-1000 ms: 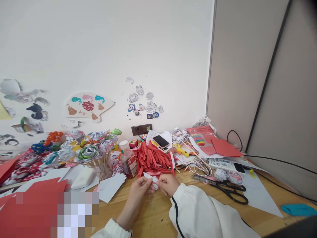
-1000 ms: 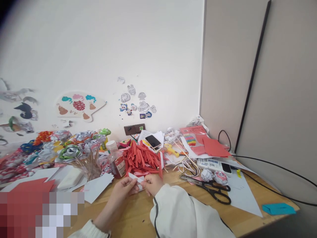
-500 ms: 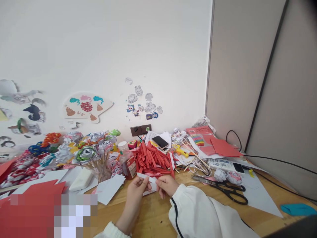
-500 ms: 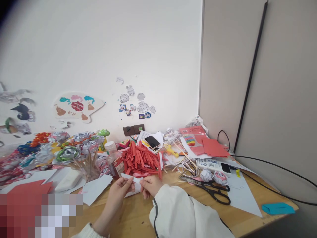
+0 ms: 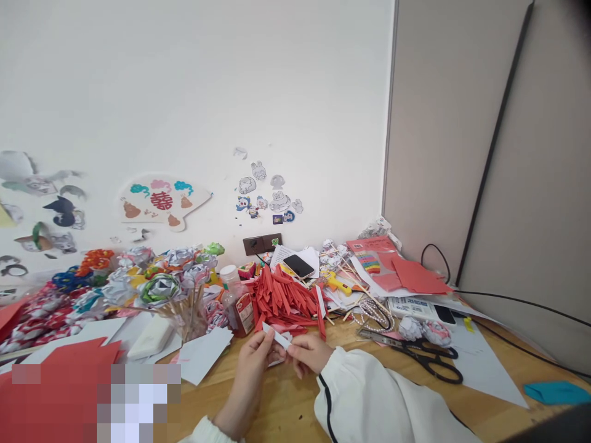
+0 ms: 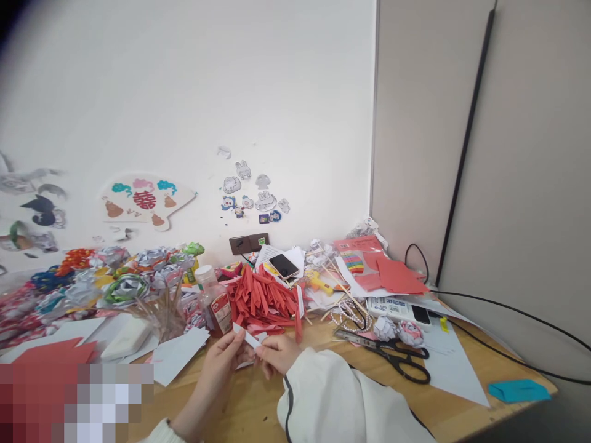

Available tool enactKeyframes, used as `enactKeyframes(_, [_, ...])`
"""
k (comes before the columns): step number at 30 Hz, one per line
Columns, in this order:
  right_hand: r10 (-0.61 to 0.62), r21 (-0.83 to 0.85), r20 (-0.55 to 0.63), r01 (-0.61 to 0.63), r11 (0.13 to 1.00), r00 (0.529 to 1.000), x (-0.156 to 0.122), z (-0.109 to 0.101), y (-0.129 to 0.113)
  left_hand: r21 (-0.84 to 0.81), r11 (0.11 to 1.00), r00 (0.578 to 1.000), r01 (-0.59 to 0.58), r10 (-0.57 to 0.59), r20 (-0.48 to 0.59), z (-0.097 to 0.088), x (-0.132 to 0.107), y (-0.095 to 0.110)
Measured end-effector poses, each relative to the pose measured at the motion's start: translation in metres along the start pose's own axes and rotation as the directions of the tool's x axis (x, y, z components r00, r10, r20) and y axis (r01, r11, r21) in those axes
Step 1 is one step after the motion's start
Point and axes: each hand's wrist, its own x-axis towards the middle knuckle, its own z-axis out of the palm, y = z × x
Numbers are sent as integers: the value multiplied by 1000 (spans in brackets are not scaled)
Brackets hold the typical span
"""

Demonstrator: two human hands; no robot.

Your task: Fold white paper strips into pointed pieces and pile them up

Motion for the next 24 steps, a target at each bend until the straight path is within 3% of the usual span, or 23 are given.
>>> enactKeyframes(10, [2, -114, -51, -7, 993, 999, -3, 0, -2, -102, 994, 997, -50, 44, -59, -2, -1, 10])
enactKeyframes(16, [20, -81, 31, -18, 997, 999, -3, 1, 5, 41, 996, 988, -76, 81, -135, -7, 3, 10])
enactKeyframes(19, [57, -69, 81, -52, 996, 995, -2, -4, 4, 110, 993, 995, -39, 48, -86, -10, 6, 8])
enactKeyframes(22, [23, -257, -94, -47, 965, 995, -2, -17, -3, 252, 966, 993, -53, 78, -89, -14, 8, 9])
enactKeyframes(24, [-73, -453, -315, -83, 887, 946, -4, -31, -11, 424, 902, 980, -77, 146, -134, -16, 8, 10])
